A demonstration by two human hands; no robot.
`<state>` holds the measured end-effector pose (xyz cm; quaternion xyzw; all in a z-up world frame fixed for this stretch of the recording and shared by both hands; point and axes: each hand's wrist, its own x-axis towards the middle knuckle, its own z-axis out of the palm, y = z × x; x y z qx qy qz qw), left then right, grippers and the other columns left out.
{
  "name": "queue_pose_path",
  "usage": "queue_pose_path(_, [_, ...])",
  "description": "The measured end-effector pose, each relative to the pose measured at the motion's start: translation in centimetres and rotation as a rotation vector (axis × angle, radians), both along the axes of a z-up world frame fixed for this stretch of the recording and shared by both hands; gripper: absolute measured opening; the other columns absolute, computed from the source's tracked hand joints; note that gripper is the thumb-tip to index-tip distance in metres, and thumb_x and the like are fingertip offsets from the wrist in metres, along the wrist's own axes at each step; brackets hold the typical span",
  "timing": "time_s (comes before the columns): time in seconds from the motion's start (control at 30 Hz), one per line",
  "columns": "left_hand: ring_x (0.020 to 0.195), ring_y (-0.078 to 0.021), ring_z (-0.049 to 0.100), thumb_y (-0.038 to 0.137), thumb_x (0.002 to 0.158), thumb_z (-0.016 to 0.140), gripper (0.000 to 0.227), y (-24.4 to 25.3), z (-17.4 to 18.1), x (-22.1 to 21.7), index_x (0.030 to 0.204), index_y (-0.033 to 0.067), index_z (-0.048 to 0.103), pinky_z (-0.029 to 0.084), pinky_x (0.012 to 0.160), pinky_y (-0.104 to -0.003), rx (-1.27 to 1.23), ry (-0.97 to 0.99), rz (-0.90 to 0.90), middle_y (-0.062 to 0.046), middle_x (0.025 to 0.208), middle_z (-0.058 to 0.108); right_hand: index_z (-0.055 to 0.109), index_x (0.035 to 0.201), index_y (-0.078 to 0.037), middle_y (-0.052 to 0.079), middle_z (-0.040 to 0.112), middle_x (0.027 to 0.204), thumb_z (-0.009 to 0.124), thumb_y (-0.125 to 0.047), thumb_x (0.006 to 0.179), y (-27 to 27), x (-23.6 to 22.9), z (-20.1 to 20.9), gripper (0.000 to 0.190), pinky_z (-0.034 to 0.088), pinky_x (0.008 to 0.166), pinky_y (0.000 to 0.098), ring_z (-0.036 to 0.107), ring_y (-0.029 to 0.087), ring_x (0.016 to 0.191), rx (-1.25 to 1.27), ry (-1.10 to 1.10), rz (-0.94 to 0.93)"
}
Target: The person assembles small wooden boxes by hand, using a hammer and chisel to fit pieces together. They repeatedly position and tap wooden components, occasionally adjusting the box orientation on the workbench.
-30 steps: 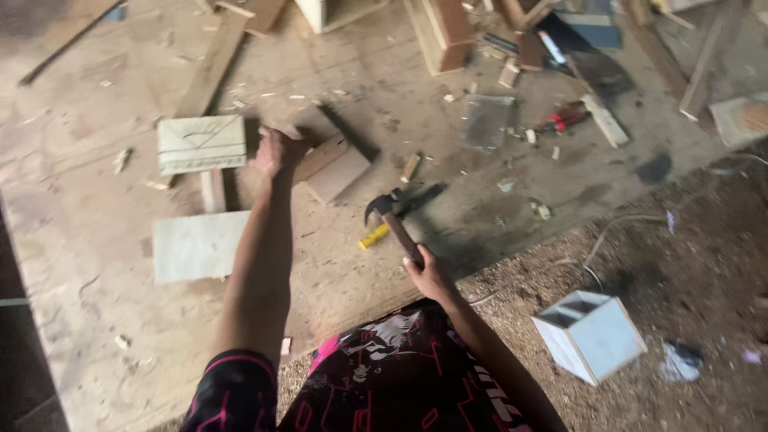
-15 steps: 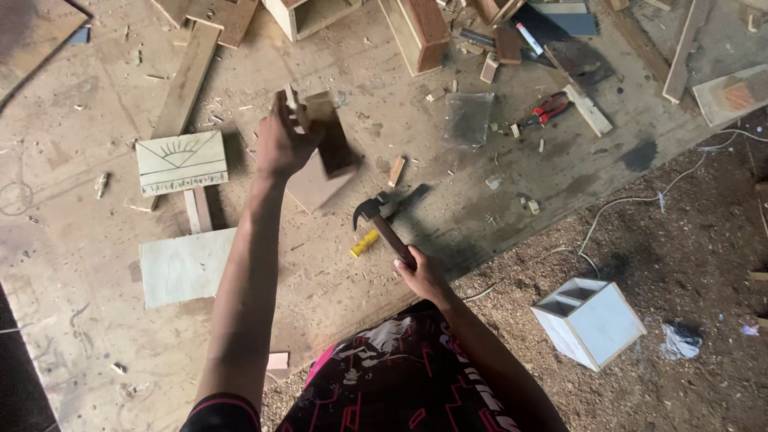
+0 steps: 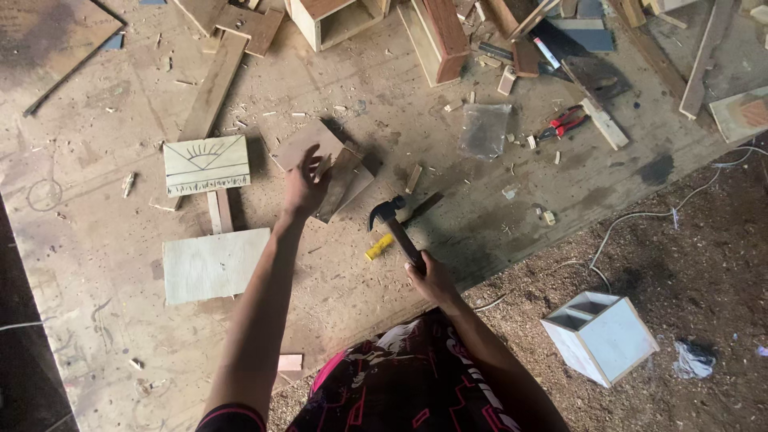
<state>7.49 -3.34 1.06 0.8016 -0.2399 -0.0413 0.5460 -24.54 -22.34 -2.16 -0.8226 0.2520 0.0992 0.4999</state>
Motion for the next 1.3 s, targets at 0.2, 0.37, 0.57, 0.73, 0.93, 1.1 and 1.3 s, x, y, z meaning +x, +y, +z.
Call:
queue_pose_path(0.2, [0.085, -0.0382, 0.075, 0.020, 0.096, 0.070, 0.021, 0.1, 1.7, -1.1, 0.111, 0.0067, 0.076, 0.060, 0.070, -0.043, 0.218, -0.121, 0.060, -0.020, 0.095, 0.076, 0.061, 0.099, -0.007, 0.003, 0.065, 0.068, 0.064, -0.032, 0.097, 0.3, 0.2, 0.2, 0.025, 0.052, 0.051, 0.0342, 0.064, 0.014, 0.055, -0.008, -0.003, -0.027])
queue_pose_path(0.37, [0.079, -0.0411, 0.072, 0.019, 0.094, 0.071, 0.020, -0.3, 2.0, -1.2, 0.108, 0.0076, 0.078, 0.057, 0.066, -0.046, 0.337, -0.118, 0.119, -0.021, 0.089, 0.074, 0.061, 0.101, -0.007, 0.003, 0.065, 0.068, 0.066, -0.032, 0.096, 0.5, 0.5, 0.4, 0.026, 0.052, 0.053, 0.0350, 0.065, 0.015, 0.057, -0.019, -0.003, -0.048])
queue_pose_path(0.57, [0.077, -0.0252, 0.078, 0.020, 0.095, 0.076, 0.018, 0.7, -0.6, -1.2, 0.103, 0.0039, 0.077, 0.059, 0.066, -0.040, 0.146, -0.036, 0.268, -0.017, 0.085, 0.077, 0.059, 0.101, -0.007, 0.003, 0.066, 0.070, 0.066, -0.031, 0.096, 0.4, 0.2, 1.0, 0.026, 0.053, 0.057, 0.0352, 0.067, 0.015, 0.061, 0.077, -0.009, -0.074])
queue_pose_path(0.73, [0.096, -0.0288, 0.078, 0.006, 0.095, 0.061, 0.035, 4.4, -1.7, -1.4, 0.130, 0.0027, 0.061, 0.064, 0.077, -0.041, -0.418, 0.427, 0.641, -0.016, 0.114, 0.073, 0.062, 0.098, -0.006, 0.006, 0.065, 0.069, 0.070, -0.029, 0.095, 0.1, -0.2, 0.4, 0.025, 0.051, 0.057, 0.0363, 0.066, 0.017, 0.061, 0.009, -0.049, -0.081])
queue_pose_path(0.93, [0.123, -0.0322, 0.068, 0.020, 0.098, 0.070, 0.048, 10.3, -0.4, -3.0, 0.139, 0.0087, 0.047, 0.065, 0.087, -0.040, -0.688, 0.431, 0.787, -0.011, 0.135, 0.062, 0.061, 0.102, -0.009, 0.004, 0.064, 0.070, 0.068, -0.032, 0.095, -0.5, -0.7, -1.8, 0.026, 0.055, 0.055, 0.0369, 0.066, 0.016, 0.060, 0.169, -0.045, -0.089])
queue_pose_path(1.1, [0.104, -0.0271, 0.067, 0.020, 0.113, 0.072, 0.031, 13.9, -1.4, -7.4, 0.136, 0.0035, 0.061, 0.057, 0.089, -0.031, -0.011, -0.002, 0.690, -0.021, 0.117, 0.069, 0.064, 0.102, -0.006, 0.000, 0.066, 0.071, 0.070, -0.033, 0.095, -0.2, -0.7, -3.3, 0.028, 0.050, 0.053, 0.0332, 0.063, 0.012, 0.059, 0.032, -0.088, -0.031])
queue_pose_path(1.3, [0.088, -0.0213, 0.075, 0.026, 0.102, 0.065, 0.021, 10.7, -2.6, -14.8, 0.114, 0.0112, 0.075, 0.062, 0.074, -0.034, 0.662, 0.077, 0.123, -0.011, 0.112, 0.075, 0.062, 0.096, -0.005, 0.002, 0.057, 0.067, 0.071, -0.032, 0.096, -0.2, -1.2, -3.9, 0.029, 0.044, 0.051, 0.0349, 0.054, 0.013, 0.056, 0.064, -0.082, -0.060])
